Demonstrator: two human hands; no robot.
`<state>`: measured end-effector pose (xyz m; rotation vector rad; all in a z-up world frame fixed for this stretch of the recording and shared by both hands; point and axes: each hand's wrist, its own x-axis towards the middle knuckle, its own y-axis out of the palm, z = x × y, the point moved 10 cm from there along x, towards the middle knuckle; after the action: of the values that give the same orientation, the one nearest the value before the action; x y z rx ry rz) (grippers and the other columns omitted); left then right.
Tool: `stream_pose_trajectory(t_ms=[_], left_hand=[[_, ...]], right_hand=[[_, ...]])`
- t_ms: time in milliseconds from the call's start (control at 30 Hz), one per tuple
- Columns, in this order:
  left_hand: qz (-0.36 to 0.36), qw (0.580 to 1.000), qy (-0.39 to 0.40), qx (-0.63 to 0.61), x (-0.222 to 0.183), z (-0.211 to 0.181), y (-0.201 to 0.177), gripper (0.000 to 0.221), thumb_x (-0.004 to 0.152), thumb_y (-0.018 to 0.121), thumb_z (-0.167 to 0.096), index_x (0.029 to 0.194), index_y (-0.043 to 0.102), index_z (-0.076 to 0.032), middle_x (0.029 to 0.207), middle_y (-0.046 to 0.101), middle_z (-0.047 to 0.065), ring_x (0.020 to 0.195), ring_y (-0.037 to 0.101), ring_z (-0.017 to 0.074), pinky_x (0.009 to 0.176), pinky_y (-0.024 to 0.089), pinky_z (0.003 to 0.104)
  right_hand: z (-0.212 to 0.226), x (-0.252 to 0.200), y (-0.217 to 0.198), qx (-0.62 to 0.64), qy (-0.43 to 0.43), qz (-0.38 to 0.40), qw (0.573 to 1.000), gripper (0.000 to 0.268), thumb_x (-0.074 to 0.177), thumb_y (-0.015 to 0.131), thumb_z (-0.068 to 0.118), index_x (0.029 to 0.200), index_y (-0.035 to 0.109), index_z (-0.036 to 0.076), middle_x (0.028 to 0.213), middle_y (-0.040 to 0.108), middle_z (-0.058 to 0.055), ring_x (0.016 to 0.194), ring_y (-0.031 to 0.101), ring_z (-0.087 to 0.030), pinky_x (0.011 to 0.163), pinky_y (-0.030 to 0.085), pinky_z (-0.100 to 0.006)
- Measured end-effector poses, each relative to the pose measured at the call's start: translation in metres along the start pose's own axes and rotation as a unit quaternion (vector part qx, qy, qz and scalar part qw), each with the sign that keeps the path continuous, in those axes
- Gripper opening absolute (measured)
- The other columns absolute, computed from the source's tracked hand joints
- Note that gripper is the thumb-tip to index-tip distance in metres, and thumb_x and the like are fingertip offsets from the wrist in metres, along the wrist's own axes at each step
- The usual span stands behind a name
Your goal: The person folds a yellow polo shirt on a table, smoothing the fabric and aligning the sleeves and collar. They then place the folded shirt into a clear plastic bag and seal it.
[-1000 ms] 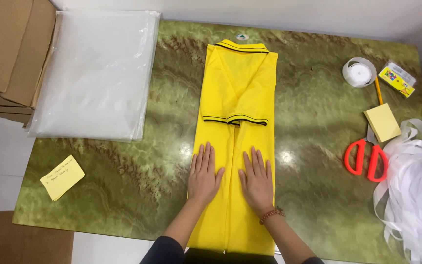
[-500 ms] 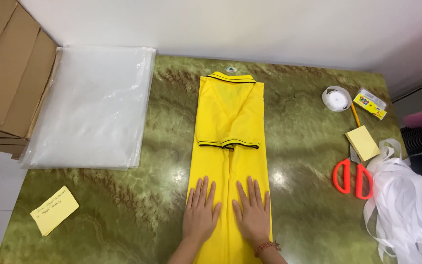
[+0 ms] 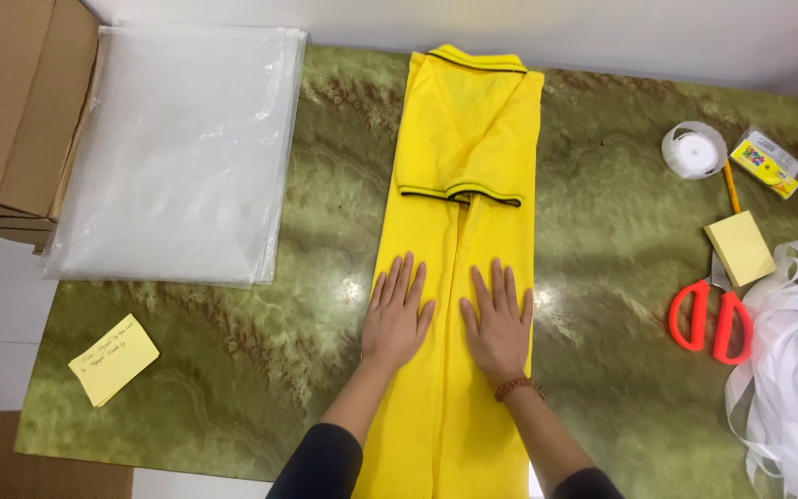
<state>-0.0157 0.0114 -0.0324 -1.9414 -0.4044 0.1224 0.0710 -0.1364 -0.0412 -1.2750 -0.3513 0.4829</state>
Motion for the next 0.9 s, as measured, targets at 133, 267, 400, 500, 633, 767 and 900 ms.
stream_pose_trajectory(t_ms=[133, 267, 400, 500, 633, 767, 900], left_hand=[[0.027, 0.999, 0.003, 0.02, 0.01, 0.007, 0.005, 0.063, 0.115, 0.03, -0.048, 0.17, 0.027, -0.018, 0.18, 0.014, 0.01, 0.166, 0.009, 0.0264, 0.133, 0.003, 0.045], [0.031, 0.999, 0.008, 0.026, 0.01, 0.004, 0.006, 0.065, 0.115, 0.029, -0.05, 0.171, 0.024, -0.018, 0.18, 0.012, 0.01, 0.166, 0.007, 0.026, 0.133, 0.001, 0.045], [0.013, 0.999, 0.017, 0.039, 0.009, 0.004, 0.006, 0.067, 0.114, 0.03, -0.052, 0.172, 0.023, -0.019, 0.181, 0.011, 0.009, 0.166, 0.006, 0.0257, 0.133, 0.0, 0.044], [0.039, 0.999, 0.009, 0.029, 0.009, 0.004, 0.006, 0.068, 0.114, 0.028, -0.053, 0.172, 0.019, -0.02, 0.181, 0.008, 0.008, 0.166, 0.002, 0.0251, 0.133, -0.003, 0.044], [0.051, 0.998, 0.005, 0.035, 0.01, 0.007, 0.013, 0.068, 0.114, 0.026, -0.054, 0.173, 0.018, -0.02, 0.181, 0.007, 0.008, 0.167, 0.001, 0.0253, 0.133, -0.003, 0.044], [0.074, 0.997, -0.01, 0.035, 0.012, 0.01, 0.018, 0.068, 0.114, 0.024, -0.054, 0.173, 0.014, -0.021, 0.181, 0.004, 0.007, 0.167, -0.001, 0.0249, 0.133, -0.005, 0.045], [-0.029, 1.0, -0.001, 0.01, 0.042, 0.012, 0.002, 0.068, 0.115, 0.031, -0.045, 0.171, 0.019, -0.009, 0.179, 0.017, 0.01, 0.165, 0.016, 0.0289, 0.132, 0.02, 0.044]], right_hand=[[-0.015, 0.054, -0.024, 0.181, 0.027, -0.035, 0.982, 0.058, 0.116, 0.04, 0.04, 0.168, 0.034, 0.014, 0.179, 0.017, -0.011, 0.165, 0.009, -0.033, 0.13, 0.008, -0.055], [-0.006, 0.105, -0.03, 0.145, -0.056, -0.016, 0.988, 0.06, 0.115, 0.045, 0.037, 0.168, 0.034, 0.01, 0.178, 0.022, -0.011, 0.165, 0.015, -0.031, 0.132, 0.013, -0.052], [0.003, 0.097, 0.001, 0.028, -0.134, 0.024, 0.99, 0.069, 0.112, 0.045, 0.047, 0.17, 0.03, 0.013, 0.179, 0.021, -0.008, 0.166, 0.015, -0.027, 0.134, 0.009, -0.049], [0.017, 0.041, -0.008, 0.021, -0.204, 0.021, 0.979, 0.067, 0.113, 0.042, 0.045, 0.17, 0.029, 0.012, 0.178, 0.023, -0.009, 0.164, 0.017, -0.028, 0.133, 0.009, -0.048], [0.029, -0.066, -0.019, 0.018, -0.291, 0.024, 0.956, 0.072, 0.108, 0.051, 0.043, 0.17, 0.029, 0.013, 0.176, 0.029, -0.01, 0.162, 0.023, -0.029, 0.131, 0.014, -0.05], [0.022, -0.176, -0.009, 0.027, -0.418, 0.069, 0.906, 0.075, 0.105, 0.055, 0.052, 0.168, 0.036, 0.015, 0.175, 0.034, -0.009, 0.161, 0.027, -0.029, 0.129, 0.015, -0.052], [0.024, -0.196, -0.028, 0.062, -0.495, 0.185, 0.847, 0.062, 0.117, 0.042, 0.04, 0.17, 0.03, 0.01, 0.177, 0.03, -0.007, 0.163, 0.023, -0.026, 0.13, 0.015, -0.049]])
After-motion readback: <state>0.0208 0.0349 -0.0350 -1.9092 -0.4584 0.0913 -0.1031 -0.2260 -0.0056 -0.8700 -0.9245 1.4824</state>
